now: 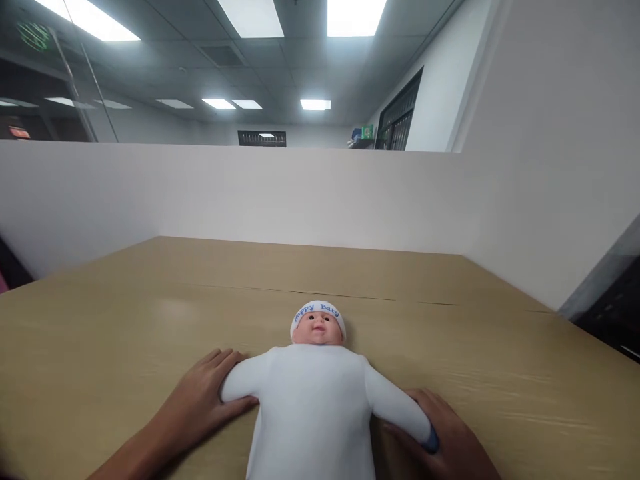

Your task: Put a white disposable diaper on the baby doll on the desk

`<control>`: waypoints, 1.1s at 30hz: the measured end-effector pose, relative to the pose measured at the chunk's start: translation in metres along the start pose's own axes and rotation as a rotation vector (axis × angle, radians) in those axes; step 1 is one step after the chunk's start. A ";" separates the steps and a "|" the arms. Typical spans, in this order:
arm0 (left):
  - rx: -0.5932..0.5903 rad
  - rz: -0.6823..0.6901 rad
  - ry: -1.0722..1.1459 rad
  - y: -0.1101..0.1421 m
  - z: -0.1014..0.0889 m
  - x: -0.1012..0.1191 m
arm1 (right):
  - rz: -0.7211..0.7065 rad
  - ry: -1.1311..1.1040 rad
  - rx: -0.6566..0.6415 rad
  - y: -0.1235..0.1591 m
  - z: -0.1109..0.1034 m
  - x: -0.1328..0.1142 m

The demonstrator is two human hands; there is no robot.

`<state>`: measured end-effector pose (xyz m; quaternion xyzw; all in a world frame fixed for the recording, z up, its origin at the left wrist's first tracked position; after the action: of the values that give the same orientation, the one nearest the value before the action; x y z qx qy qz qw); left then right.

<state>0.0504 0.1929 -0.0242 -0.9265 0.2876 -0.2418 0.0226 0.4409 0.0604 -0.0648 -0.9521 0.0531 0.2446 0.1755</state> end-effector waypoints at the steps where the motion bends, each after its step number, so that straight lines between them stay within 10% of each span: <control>1: -0.005 0.010 -0.017 -0.011 0.001 -0.005 | 0.004 -0.018 -0.035 -0.010 0.007 0.004; 18: 0.244 0.194 -0.200 -0.183 -0.004 -0.065 | -0.137 0.032 -0.040 -0.194 0.055 0.041; 23: 0.399 0.179 -0.189 -0.211 -0.013 -0.082 | -0.174 0.130 0.178 -0.240 0.058 0.050; 33: 0.387 0.090 -0.142 -0.243 -0.011 -0.117 | -0.193 0.257 0.172 -0.287 0.077 0.078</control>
<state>0.0881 0.4597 -0.0215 -0.9058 0.2744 -0.2255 0.2311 0.5284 0.3549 -0.0767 -0.9577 0.0044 0.0977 0.2706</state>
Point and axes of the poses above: each hand's wrist, its own y-axis away from the middle knuckle, its own z-axis out of the palm, x = y × z, the point moved 9 cm from there along -y, towards the middle knuckle, and after that the axes turned 6 degrees about y, right-handed, at the moved point
